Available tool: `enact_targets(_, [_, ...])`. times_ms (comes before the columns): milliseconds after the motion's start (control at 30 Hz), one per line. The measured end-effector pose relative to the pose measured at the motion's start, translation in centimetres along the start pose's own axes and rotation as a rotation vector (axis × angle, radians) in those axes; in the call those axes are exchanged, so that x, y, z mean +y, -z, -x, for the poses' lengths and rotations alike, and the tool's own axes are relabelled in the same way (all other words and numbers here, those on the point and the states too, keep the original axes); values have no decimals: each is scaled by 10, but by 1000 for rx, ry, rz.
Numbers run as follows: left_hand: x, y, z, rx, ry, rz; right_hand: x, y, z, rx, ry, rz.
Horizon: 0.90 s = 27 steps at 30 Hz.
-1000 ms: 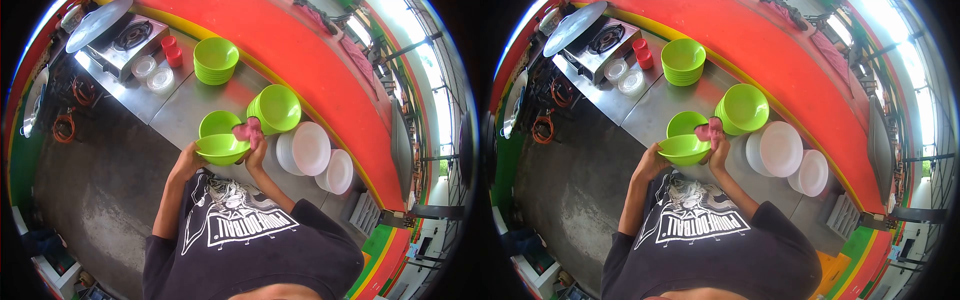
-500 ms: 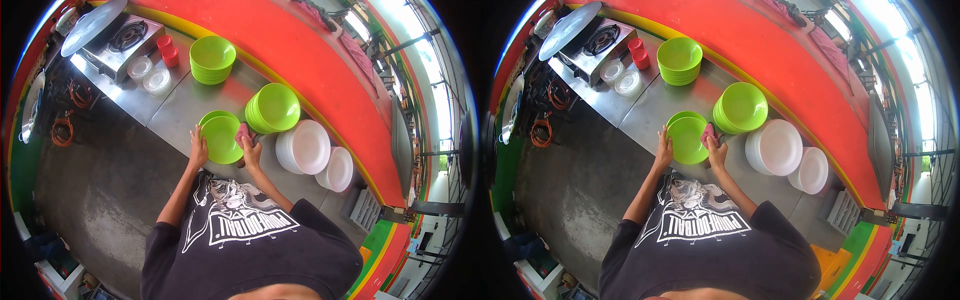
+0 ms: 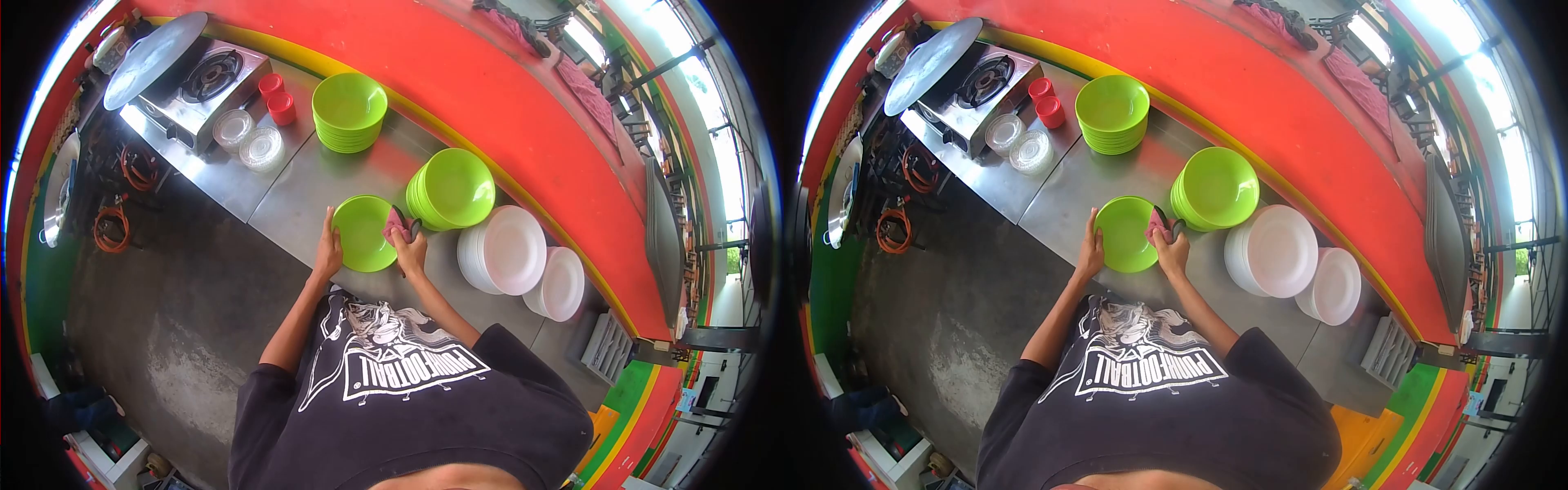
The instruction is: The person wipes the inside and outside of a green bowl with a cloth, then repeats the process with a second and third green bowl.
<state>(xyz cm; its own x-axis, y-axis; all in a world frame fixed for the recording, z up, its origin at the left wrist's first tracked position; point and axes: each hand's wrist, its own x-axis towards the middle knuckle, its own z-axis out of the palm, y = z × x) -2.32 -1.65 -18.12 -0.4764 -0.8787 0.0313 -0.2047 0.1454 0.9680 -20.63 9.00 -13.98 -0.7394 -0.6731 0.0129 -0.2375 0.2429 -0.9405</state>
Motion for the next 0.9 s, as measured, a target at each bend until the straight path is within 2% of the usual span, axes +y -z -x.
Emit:
enact_targets(267, [7, -2, -2, 17, 3, -37, -6, 0, -4, 15, -25, 17])
enact_targets(367, [-1, -1, -3, 4, 49, -9, 0, -2, -2, 115, -28, -46])
enact_targets(467, [-4, 3, -6, -11, 68, -26, 23, -5, 2, 160, -115, -36])
enact_targets(600, [2, 9, -13, -57, 34, -110, 7, 6, 15, 247, -55, -42])
enact_targets(700, [31, 17, -27, -103, 233, 120, 8, 11, 19, 273, 31, 59])
enact_targets(800, [13, 21, -56, 12, 101, 7, -23, 18, 23, 271, 88, 151])
enact_targets(900, [11, 25, -96, 92, 13, 25, -41, 23, 17, 270, 153, 202])
